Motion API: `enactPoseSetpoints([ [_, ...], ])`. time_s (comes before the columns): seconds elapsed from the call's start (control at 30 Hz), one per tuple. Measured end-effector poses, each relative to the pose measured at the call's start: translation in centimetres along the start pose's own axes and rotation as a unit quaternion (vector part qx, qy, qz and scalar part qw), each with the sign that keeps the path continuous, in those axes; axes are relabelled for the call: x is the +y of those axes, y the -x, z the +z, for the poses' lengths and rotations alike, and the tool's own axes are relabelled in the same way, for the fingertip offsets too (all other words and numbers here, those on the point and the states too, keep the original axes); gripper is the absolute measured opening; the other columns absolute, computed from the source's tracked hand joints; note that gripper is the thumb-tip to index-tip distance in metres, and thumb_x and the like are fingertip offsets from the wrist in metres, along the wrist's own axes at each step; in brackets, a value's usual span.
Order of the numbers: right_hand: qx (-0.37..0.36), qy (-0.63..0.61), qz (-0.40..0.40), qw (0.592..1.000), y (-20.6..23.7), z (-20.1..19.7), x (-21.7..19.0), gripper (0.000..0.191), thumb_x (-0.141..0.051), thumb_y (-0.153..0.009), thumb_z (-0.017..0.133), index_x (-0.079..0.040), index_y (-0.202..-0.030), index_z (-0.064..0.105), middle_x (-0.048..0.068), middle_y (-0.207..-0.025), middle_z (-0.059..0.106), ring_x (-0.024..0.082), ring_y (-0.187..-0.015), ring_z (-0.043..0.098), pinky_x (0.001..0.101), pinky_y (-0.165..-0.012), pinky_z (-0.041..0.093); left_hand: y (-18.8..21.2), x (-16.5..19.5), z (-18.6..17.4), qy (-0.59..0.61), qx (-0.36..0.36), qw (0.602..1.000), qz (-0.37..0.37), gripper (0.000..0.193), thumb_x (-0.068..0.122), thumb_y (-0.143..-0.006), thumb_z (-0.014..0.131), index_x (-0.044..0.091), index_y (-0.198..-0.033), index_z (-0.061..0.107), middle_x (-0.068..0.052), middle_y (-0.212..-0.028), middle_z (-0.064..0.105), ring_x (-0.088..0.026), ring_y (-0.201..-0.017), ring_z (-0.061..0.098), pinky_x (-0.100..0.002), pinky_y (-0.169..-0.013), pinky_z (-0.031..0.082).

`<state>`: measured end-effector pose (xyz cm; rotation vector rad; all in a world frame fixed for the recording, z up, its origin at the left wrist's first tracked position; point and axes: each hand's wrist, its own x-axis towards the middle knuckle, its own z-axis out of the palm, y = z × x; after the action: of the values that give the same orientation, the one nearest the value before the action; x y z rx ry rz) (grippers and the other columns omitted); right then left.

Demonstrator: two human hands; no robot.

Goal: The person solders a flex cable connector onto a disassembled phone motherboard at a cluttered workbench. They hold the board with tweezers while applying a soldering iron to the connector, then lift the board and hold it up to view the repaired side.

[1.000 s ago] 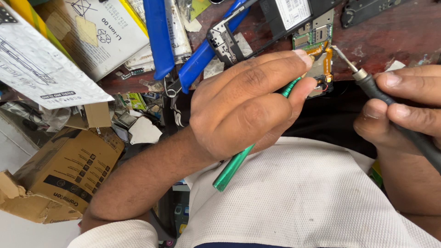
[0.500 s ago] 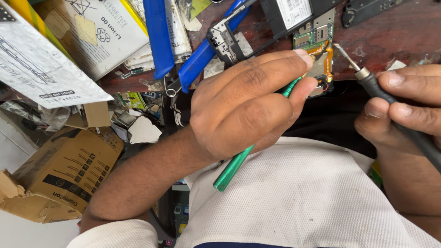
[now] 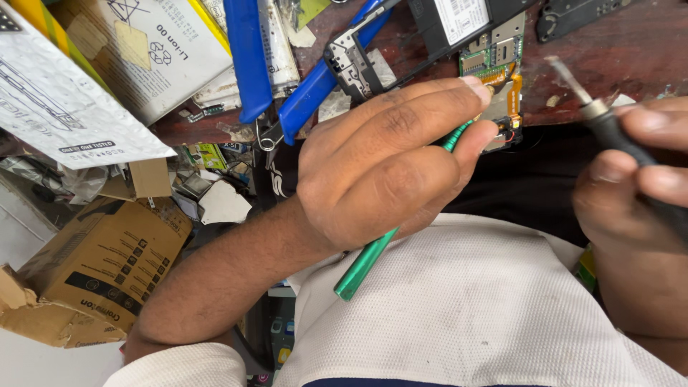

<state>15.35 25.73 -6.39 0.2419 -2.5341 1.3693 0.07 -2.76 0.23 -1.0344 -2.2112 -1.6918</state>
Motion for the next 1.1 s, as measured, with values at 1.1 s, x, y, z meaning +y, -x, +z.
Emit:
enactPoseSetpoints([
  [1.1, 0.030, -0.050, -0.169, 0.984, -3.9, 2.0, 1.4, 0.049, -0.004, -0.101, 0.065, -0.019, -0.135, 0.033, 0.028, -0.107, 0.061, 0.042, -0.085, 0.073, 0.0463, -0.073, 0.068, 0.0, -0.2, 0.2, 0.000, 0.007, 1.000, 0.009, 0.033, 0.001, -0.094, 0.087, 0.003, -0.084, 0.055, -0.021, -0.103, 0.071, -0.032, -0.098, 0.077, -0.037, -0.084, 0.066],
])
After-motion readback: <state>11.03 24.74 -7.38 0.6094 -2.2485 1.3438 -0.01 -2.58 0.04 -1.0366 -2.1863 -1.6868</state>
